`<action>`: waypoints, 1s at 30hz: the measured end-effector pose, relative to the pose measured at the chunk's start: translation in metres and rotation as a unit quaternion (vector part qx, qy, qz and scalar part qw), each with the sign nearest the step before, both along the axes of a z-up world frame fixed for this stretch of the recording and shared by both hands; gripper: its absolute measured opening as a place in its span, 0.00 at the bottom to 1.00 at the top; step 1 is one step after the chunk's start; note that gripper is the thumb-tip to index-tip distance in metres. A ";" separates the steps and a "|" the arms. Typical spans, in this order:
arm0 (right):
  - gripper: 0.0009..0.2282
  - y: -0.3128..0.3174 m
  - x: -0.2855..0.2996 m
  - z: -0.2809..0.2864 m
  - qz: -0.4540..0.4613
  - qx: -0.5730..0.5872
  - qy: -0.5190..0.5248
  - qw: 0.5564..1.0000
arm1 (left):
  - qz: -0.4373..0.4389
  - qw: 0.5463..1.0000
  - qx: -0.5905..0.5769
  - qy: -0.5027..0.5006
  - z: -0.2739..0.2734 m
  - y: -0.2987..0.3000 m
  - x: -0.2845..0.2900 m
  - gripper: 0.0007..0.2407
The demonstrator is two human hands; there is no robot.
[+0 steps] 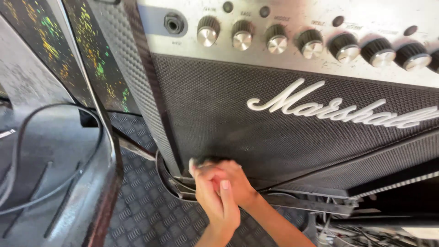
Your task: The person is cleaning a Marshall amplifier and its power cable using a damp cloth.
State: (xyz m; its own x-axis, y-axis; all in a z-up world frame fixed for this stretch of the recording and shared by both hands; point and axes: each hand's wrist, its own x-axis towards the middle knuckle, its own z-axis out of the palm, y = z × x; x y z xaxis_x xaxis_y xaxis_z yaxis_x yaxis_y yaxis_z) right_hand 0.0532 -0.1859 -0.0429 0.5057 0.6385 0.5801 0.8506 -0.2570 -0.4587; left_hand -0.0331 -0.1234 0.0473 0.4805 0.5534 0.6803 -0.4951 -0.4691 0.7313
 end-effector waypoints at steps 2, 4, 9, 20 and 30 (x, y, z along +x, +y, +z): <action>0.06 -0.006 -0.012 0.040 0.009 0.209 0.192 0.959 | -0.010 1.000 -0.014 -0.008 -0.011 -0.002 -0.002 0.06; 0.05 -0.025 -0.024 0.064 0.011 0.379 0.385 0.842 | -0.018 0.998 -0.053 0.000 -0.026 -0.005 -0.007 0.07; 0.21 -0.064 -0.007 0.133 -0.447 0.250 -0.267 0.817 | -0.044 0.997 -0.052 0.031 -0.018 -0.005 0.007 0.05; 0.05 -0.030 -0.005 0.101 -0.268 0.178 -0.137 0.937 | -0.051 0.996 -0.048 0.064 -0.026 0.004 0.019 0.03; 0.09 0.024 0.017 0.018 -0.174 0.274 0.108 0.940 | -0.042 0.995 -0.069 0.051 -0.041 0.029 0.027 0.02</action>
